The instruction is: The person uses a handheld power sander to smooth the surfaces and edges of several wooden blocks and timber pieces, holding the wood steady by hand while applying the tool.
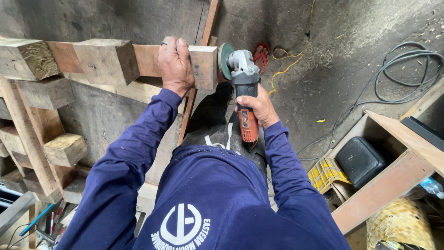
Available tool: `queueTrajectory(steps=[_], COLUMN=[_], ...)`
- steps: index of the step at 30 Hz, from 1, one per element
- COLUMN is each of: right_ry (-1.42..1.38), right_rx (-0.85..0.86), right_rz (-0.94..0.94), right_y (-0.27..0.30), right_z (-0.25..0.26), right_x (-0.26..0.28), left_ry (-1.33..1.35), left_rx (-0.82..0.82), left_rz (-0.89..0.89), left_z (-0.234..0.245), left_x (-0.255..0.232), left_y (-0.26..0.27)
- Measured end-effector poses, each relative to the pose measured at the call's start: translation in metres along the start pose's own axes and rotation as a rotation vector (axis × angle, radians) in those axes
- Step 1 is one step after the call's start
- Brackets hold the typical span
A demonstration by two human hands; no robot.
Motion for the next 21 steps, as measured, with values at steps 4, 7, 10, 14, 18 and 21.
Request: queueTrajectory(steps=[4,7,10,14,18,21], right_ry=[0.002,-0.007,-0.028,-0.054,0.061,-0.009], right_rx=[0.000,-0.018,-0.042,-0.030,-0.051,-0.017], right_rz=[-0.038,-0.025,-0.008,-0.015,0.047,0.029], right_y=[-0.003,-0.003,0.004,0.002,-0.003,0.008], right_z=[-0.001,-0.002,-0.002,-0.009,-0.007,-0.012], right_x=[-0.003,-0.007,-0.012,-0.016,-0.010,-0.011], left_ry=[0.016,0.027,0.034,0.063,0.040,0.043], left_rx=[-0.005,-0.015,-0.005,0.010,0.011,0.018], left_rz=[-0.001,-0.020,-0.002,-0.022,-0.006,0.015], left_z=[0.002,0.003,0.003,0.008,0.005,0.004], left_x=[0.001,-0.002,-0.002,-0.003,-0.004,-0.001], left_y=[0.006,0.001,0.006,0.004,0.002,0.002])
Point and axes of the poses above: each hand's wrist, its own y-axis away from the middle knuckle, its own z-axis out of the back of the hand, x = y × z, the point moved 1 cm from there along -y, towards the middle knuckle, and after that the axes turned 11 degrees about z, right-handed, at the moved point
